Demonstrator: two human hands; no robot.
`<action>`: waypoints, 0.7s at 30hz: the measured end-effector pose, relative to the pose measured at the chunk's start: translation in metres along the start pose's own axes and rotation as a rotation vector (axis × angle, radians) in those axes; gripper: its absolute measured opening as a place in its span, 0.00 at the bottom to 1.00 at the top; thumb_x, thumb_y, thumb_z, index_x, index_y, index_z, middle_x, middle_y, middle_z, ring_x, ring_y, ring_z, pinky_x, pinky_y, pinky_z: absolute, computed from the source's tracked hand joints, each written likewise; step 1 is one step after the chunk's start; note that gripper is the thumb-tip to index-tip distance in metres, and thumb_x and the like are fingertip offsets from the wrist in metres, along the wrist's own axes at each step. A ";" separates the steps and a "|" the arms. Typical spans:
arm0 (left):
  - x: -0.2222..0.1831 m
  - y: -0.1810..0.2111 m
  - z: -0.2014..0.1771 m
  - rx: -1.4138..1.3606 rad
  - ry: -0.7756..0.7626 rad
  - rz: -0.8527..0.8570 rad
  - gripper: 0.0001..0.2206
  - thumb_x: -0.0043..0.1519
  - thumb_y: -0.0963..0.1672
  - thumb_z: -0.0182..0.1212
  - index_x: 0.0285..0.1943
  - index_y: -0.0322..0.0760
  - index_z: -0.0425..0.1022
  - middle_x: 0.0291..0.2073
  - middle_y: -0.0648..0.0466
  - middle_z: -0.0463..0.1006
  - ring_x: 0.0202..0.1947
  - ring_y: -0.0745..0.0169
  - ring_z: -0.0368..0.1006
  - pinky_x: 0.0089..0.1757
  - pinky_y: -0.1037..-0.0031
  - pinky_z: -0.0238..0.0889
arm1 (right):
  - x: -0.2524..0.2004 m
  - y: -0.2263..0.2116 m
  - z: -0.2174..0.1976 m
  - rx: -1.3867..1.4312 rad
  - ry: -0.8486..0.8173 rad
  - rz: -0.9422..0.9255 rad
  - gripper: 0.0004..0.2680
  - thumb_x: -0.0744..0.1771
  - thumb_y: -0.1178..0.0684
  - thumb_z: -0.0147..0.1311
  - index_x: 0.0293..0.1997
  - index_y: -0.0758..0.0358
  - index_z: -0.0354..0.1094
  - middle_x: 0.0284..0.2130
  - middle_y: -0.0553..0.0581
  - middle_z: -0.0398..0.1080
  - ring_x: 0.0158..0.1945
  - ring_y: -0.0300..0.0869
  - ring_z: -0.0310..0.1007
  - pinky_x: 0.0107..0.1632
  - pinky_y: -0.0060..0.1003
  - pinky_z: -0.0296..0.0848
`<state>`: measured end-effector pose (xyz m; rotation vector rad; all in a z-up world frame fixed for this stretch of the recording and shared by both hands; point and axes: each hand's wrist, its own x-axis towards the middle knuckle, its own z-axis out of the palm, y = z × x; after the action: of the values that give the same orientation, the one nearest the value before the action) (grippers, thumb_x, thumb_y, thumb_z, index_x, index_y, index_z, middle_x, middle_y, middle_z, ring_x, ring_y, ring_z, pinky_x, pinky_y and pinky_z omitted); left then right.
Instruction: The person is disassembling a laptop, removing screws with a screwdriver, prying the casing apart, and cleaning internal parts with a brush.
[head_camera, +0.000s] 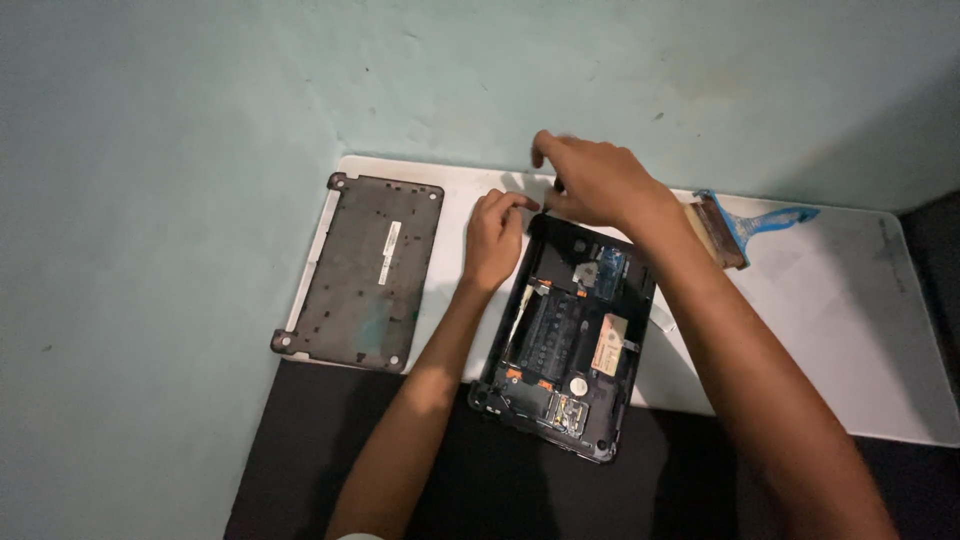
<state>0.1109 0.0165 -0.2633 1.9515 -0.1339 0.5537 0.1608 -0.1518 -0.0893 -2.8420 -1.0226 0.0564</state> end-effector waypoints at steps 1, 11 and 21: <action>-0.001 0.004 0.000 0.000 0.009 0.001 0.09 0.73 0.39 0.54 0.52 0.37 0.83 0.41 0.44 0.74 0.48 0.37 0.75 0.57 0.52 0.69 | -0.004 -0.008 -0.009 0.096 -0.038 -0.050 0.20 0.69 0.53 0.66 0.70 0.61 0.69 0.53 0.76 0.77 0.50 0.81 0.84 0.51 0.81 0.80; 0.003 -0.038 0.021 0.141 0.029 0.087 0.08 0.63 0.43 0.69 0.49 0.48 0.87 0.35 0.54 0.72 0.42 0.46 0.76 0.52 0.55 0.72 | 0.007 -0.001 0.001 -0.021 -0.060 -0.007 0.13 0.71 0.50 0.63 0.64 0.57 0.76 0.52 0.70 0.83 0.53 0.77 0.86 0.54 0.77 0.82; 0.002 -0.023 0.013 0.120 0.029 0.140 0.06 0.64 0.40 0.67 0.48 0.40 0.83 0.35 0.47 0.74 0.42 0.35 0.77 0.51 0.50 0.72 | 0.004 0.005 0.001 0.060 -0.075 0.008 0.14 0.71 0.48 0.64 0.63 0.56 0.70 0.49 0.69 0.81 0.49 0.78 0.85 0.51 0.77 0.81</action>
<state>0.1246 0.0151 -0.2858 2.0601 -0.2254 0.6956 0.1675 -0.1529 -0.0914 -2.8096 -1.0054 0.1918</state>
